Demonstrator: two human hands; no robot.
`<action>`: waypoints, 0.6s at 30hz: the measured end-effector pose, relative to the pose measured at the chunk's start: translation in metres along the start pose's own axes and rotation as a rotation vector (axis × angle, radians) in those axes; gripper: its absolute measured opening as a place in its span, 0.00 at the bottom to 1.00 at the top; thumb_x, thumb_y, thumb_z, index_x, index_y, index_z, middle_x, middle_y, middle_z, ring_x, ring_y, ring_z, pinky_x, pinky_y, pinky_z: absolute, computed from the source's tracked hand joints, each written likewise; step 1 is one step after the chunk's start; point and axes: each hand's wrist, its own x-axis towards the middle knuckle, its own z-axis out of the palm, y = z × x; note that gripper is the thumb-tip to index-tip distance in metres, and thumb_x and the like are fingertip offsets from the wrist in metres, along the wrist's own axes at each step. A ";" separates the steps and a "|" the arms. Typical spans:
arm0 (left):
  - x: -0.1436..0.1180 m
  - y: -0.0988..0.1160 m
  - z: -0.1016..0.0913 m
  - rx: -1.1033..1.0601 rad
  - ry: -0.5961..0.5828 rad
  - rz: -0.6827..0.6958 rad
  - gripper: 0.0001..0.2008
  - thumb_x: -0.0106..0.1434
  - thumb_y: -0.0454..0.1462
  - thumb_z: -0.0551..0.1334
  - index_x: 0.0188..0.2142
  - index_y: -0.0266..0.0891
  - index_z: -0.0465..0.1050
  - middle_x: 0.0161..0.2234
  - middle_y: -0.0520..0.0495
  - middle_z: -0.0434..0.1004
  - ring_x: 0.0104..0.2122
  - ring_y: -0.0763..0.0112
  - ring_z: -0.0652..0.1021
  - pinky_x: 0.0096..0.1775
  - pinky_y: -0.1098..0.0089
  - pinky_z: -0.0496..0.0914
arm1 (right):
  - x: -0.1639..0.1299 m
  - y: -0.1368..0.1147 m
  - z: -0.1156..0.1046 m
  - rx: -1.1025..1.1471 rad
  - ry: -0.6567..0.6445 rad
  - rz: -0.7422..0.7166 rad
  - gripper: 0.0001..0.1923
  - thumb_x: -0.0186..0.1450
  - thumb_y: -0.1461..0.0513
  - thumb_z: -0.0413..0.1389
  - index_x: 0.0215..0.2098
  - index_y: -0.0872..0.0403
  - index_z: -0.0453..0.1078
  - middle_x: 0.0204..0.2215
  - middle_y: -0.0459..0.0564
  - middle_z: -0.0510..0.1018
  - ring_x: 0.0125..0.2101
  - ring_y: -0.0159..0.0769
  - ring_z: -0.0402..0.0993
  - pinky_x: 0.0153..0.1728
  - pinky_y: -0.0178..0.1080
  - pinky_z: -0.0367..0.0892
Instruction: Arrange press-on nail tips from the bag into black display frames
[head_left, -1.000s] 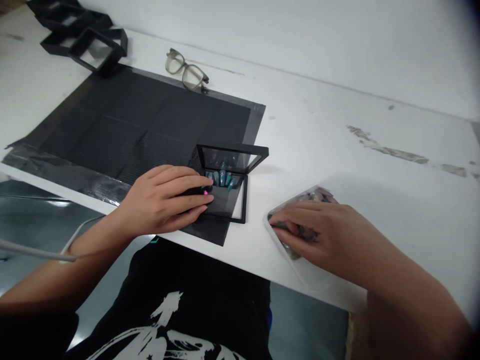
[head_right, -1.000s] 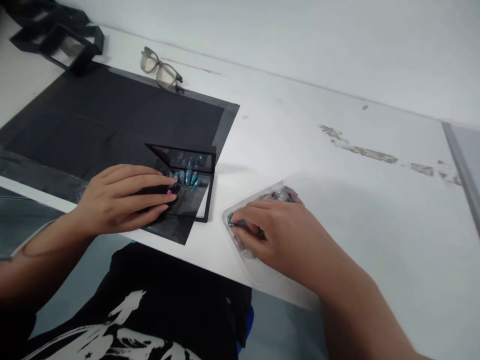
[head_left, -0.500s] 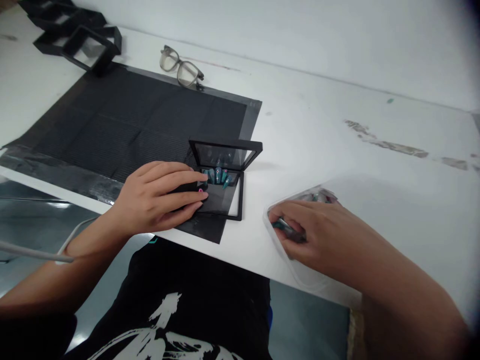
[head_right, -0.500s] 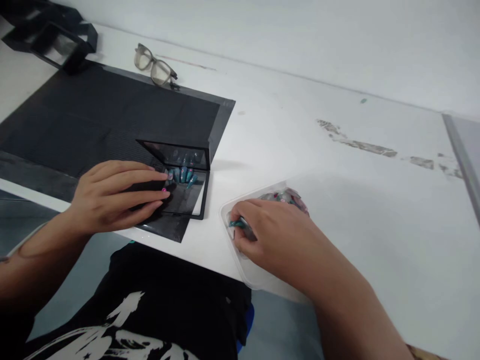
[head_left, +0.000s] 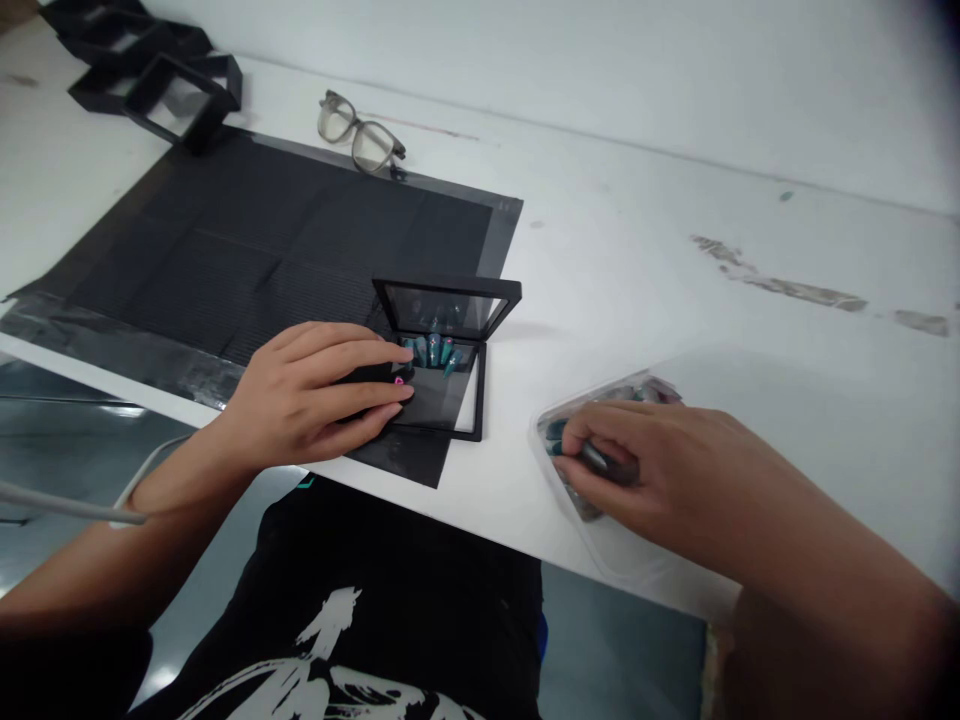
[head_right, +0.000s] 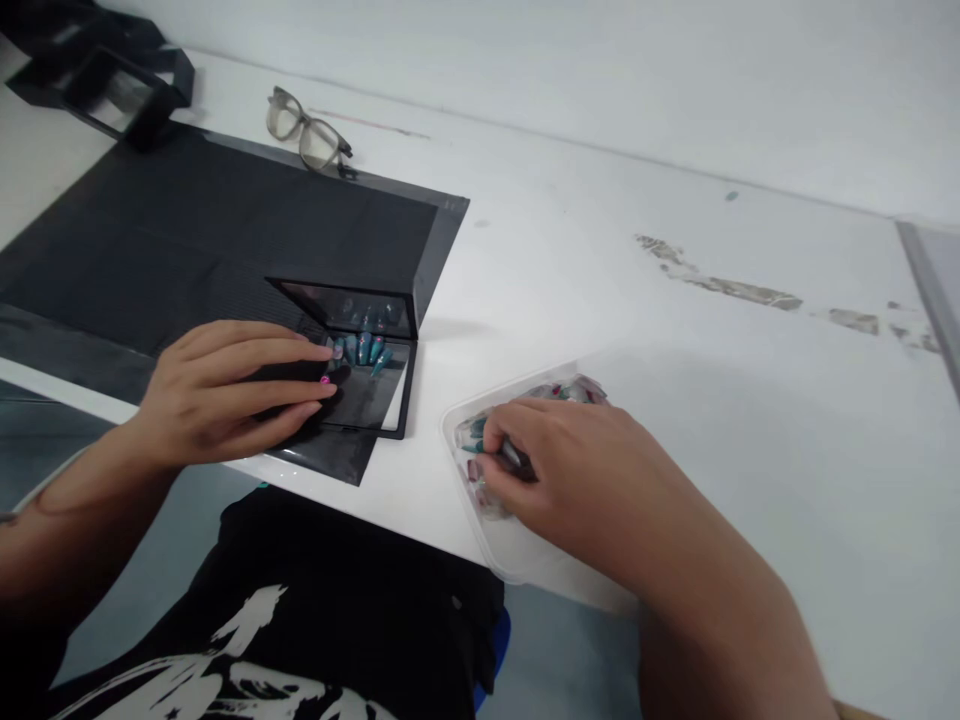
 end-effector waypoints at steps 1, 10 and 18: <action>0.000 0.000 0.000 -0.003 0.000 -0.004 0.12 0.59 0.37 0.70 0.44 0.44 0.78 0.49 0.48 0.82 0.45 0.61 0.81 0.43 0.61 0.76 | -0.001 0.001 0.000 -0.004 0.015 0.000 0.05 0.62 0.59 0.55 0.28 0.48 0.69 0.20 0.42 0.73 0.20 0.34 0.68 0.22 0.37 0.53; -0.001 0.000 0.000 -0.020 -0.027 -0.036 0.11 0.62 0.38 0.67 0.45 0.48 0.77 0.49 0.50 0.82 0.46 0.61 0.81 0.44 0.57 0.77 | -0.004 0.009 0.003 -0.020 0.119 -0.006 0.09 0.67 0.55 0.55 0.31 0.48 0.72 0.21 0.43 0.74 0.19 0.33 0.66 0.19 0.36 0.53; 0.000 -0.001 0.000 -0.031 -0.010 -0.011 0.11 0.61 0.37 0.68 0.44 0.45 0.78 0.49 0.47 0.82 0.46 0.60 0.81 0.44 0.58 0.77 | -0.007 0.008 -0.003 0.218 0.104 -0.014 0.10 0.69 0.54 0.54 0.32 0.49 0.68 0.18 0.41 0.70 0.16 0.29 0.62 0.18 0.35 0.55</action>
